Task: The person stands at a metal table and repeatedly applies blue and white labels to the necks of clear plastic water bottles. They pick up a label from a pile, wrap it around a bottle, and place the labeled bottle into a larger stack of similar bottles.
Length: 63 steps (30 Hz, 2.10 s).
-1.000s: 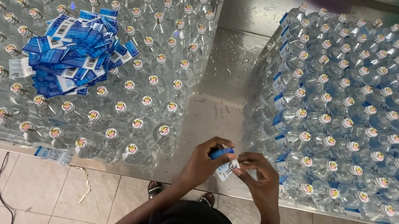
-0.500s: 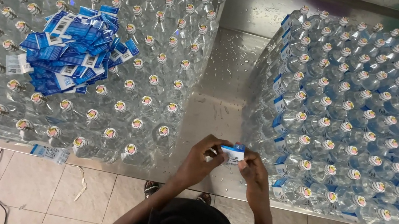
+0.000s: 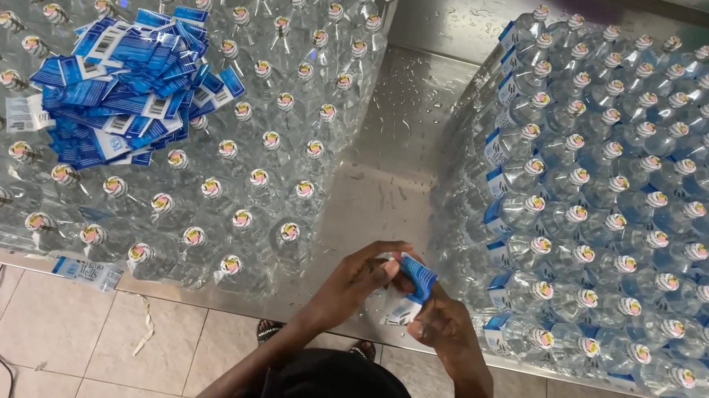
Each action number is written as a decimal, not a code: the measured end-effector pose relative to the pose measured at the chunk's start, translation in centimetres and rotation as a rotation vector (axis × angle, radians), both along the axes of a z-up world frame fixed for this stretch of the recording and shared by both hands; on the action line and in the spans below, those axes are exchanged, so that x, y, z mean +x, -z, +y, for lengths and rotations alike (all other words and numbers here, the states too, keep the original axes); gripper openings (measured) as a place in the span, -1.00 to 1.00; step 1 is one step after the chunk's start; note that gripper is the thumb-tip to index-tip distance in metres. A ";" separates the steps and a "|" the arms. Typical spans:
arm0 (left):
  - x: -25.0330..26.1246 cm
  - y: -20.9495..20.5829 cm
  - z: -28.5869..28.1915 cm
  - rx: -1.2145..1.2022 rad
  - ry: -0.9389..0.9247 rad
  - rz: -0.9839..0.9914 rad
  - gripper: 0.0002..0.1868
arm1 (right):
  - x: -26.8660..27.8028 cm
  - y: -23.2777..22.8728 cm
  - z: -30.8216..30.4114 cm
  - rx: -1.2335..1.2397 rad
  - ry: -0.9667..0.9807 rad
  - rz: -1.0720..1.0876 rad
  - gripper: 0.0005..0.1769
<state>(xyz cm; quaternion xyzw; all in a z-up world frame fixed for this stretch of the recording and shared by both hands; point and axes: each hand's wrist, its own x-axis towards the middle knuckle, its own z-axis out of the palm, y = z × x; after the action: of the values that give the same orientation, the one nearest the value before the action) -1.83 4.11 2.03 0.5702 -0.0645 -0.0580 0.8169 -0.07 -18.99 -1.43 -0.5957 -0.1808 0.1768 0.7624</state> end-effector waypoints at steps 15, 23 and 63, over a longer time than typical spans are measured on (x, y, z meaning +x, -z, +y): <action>-0.5 -1.0 1.5 -0.258 -0.145 0.188 -0.43 | -1.1 -8.4 1.7 -0.513 -0.143 -0.247 -0.48; 0.8 2.8 0.1 -0.507 -0.143 0.293 -0.51 | -1.3 -9.0 2.2 -0.912 0.047 -0.686 -0.88; 0.4 3.7 -0.1 0.496 -0.163 0.077 -0.51 | 1.4 -1.9 1.9 -0.942 0.061 -0.648 -0.79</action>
<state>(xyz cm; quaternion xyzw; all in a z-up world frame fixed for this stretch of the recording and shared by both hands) -1.41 3.98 -1.70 0.7536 0.0286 -0.0277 0.6562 1.38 -17.05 0.45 -0.8999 -0.2898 0.0243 0.3249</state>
